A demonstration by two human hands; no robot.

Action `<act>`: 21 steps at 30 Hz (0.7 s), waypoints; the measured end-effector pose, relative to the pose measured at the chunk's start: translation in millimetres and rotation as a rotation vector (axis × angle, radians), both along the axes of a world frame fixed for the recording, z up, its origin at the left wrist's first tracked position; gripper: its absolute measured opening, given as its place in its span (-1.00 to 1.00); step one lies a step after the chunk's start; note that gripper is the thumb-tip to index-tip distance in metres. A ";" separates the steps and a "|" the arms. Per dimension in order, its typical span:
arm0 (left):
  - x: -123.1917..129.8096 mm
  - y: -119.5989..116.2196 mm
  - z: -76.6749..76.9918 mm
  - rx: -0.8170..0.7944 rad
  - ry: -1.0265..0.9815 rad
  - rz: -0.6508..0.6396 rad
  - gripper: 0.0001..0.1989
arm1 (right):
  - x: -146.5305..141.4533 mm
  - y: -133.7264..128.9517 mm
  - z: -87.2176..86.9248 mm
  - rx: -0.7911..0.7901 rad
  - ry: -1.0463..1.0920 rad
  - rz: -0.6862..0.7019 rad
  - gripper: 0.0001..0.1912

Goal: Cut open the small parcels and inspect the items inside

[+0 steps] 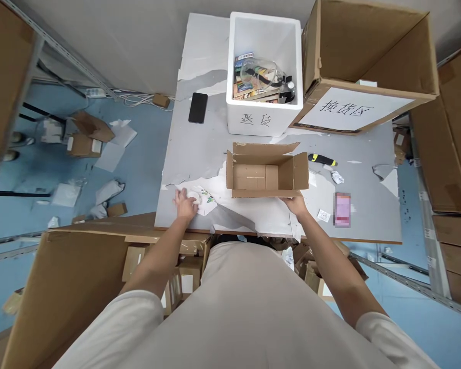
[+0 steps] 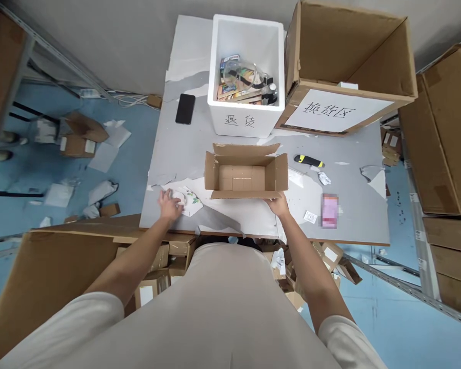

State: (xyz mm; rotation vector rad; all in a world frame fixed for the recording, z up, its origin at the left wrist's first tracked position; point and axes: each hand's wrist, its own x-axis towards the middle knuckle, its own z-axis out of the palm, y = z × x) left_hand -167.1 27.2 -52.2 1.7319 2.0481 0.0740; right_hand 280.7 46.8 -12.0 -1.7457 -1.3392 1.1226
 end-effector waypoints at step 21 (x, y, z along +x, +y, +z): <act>82.3 92.5 18.6 0.537 -0.559 0.322 -0.77 | -7.0 21.4 7.9 -0.045 0.020 0.021 -0.56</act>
